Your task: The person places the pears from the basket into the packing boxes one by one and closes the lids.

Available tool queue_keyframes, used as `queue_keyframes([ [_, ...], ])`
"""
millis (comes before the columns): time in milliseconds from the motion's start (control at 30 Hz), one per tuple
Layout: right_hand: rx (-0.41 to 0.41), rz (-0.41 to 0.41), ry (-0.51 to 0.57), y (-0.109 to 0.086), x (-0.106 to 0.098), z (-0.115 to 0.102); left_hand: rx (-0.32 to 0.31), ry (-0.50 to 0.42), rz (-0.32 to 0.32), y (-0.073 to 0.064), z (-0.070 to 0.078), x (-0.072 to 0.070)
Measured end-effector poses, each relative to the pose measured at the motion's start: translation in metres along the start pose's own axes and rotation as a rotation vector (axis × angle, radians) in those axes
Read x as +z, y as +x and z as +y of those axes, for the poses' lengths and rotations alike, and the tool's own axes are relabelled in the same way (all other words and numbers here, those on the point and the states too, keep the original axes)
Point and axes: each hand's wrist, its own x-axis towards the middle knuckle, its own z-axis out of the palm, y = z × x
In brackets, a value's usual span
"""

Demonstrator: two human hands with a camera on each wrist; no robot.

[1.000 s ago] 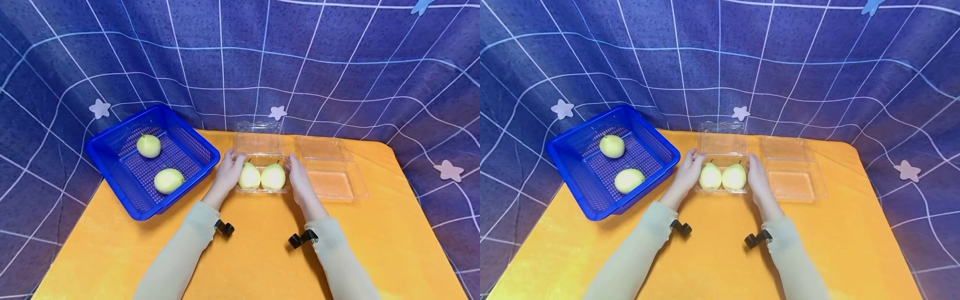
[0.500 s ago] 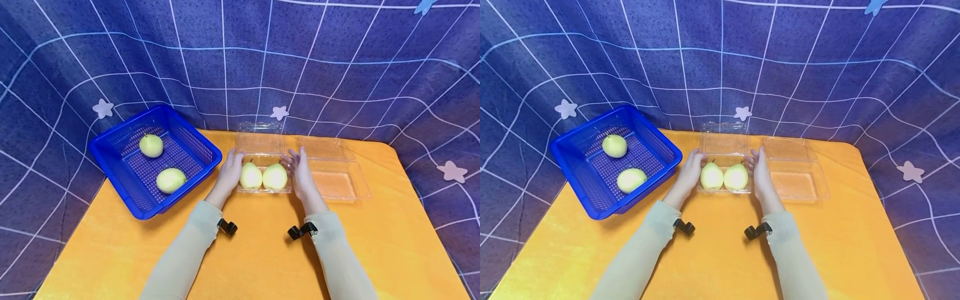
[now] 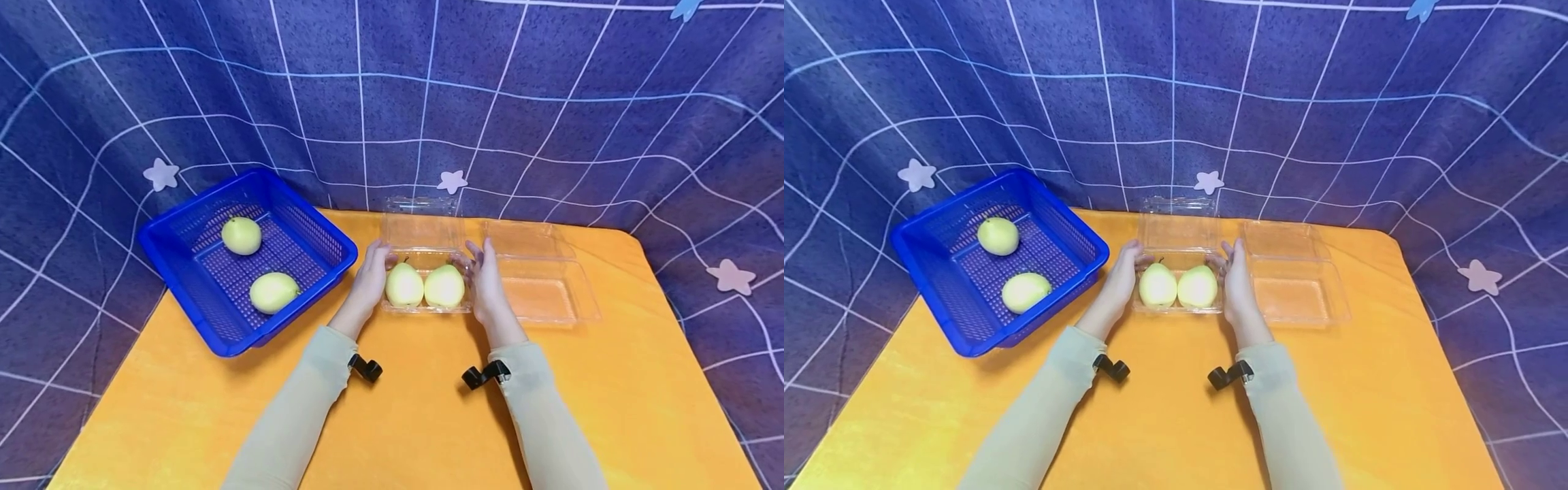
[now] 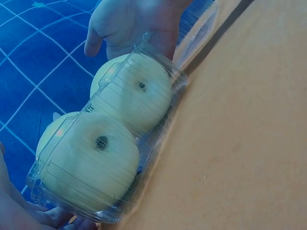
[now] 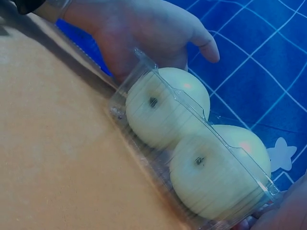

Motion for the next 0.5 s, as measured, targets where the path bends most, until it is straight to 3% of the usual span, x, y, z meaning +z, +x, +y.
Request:
queue_keyframes([
  [233,-0.013,-0.020,0.032,-0.0022,0.0003,0.0015,-0.028,-0.076,-0.018,-0.0004,-0.0005,-0.0034],
  [500,-0.033,-0.033,0.043,-0.0023,-0.0022,0.0003,-0.028,-0.089,-0.024,0.0015,0.0011,-0.0027],
])
